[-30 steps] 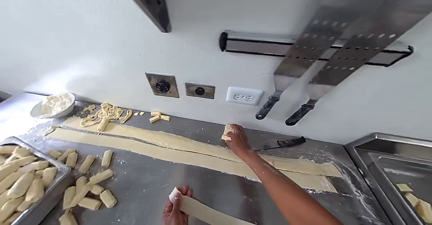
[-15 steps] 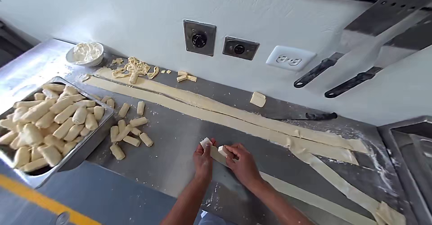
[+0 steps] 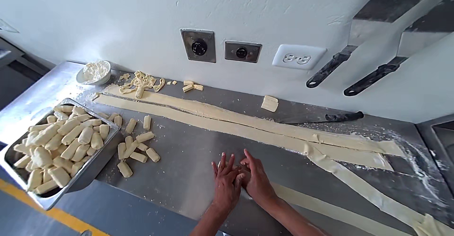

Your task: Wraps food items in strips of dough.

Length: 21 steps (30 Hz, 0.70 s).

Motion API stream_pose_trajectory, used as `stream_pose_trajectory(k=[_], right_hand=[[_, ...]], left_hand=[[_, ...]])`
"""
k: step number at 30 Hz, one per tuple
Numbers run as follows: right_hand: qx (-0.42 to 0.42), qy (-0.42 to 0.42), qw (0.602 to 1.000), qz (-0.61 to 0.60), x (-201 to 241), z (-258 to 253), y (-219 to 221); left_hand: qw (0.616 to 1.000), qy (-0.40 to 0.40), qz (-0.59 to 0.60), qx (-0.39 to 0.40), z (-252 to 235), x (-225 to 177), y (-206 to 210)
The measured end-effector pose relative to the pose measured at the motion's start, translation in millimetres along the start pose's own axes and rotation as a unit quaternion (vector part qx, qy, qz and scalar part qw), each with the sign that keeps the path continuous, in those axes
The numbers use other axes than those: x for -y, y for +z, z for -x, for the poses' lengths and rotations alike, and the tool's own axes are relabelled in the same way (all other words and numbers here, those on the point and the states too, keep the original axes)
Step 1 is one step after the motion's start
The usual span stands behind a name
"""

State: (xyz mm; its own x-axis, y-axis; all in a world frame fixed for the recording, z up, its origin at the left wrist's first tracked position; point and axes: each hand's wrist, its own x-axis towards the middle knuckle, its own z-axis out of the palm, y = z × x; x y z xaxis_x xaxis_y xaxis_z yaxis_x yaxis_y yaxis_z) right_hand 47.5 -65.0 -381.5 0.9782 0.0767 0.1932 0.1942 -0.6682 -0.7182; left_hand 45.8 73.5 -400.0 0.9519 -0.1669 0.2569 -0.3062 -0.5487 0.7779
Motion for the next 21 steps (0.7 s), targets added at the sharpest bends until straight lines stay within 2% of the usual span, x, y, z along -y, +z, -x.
stream_pose_trajectory(k=[2, 5, 7, 9, 11, 12, 15, 17, 19, 21], right_hand=[[0.035, 0.018, 0.999, -0.017, -5, 2, -15], [0.167, 0.047, 0.98, -0.101, 0, -21, -25], [0.281, 0.079, 0.937, -0.19, 5, -49, -23], [0.4, 0.149, 0.87, -0.247, 7, -73, -17], [0.507, 0.193, 0.81, -0.222, 9, -90, -25], [0.534, 0.203, 0.797, -0.198, 10, -96, -33], [0.561, 0.222, 0.782, -0.153, -3, -94, -71], [0.582, 0.237, 0.766, -0.135, -11, -81, -99], [0.605, 0.245, 0.745, -0.14, -11, -57, -118], [0.617, 0.248, 0.726, -0.173, -3, -34, -124]], left_hand=[[1.0, 0.015, -0.012, -0.011, -4, 2, 1], [0.998, 0.043, 0.004, -0.043, -10, 2, -8], [0.994, 0.059, 0.018, -0.089, -16, -3, -23], [0.989, 0.066, 0.02, -0.13, -23, -3, -41], [0.984, 0.066, -0.011, -0.163, -29, 9, -51], [0.983, 0.059, -0.036, -0.167, -30, 19, -52], [0.991, 0.037, -0.104, -0.073, -21, 39, -60], [0.989, 0.058, -0.133, -0.009, -13, 40, -68], [0.987, 0.082, -0.139, 0.024, -7, 39, -74], [0.989, 0.081, -0.123, 0.022, -9, 40, -77]])
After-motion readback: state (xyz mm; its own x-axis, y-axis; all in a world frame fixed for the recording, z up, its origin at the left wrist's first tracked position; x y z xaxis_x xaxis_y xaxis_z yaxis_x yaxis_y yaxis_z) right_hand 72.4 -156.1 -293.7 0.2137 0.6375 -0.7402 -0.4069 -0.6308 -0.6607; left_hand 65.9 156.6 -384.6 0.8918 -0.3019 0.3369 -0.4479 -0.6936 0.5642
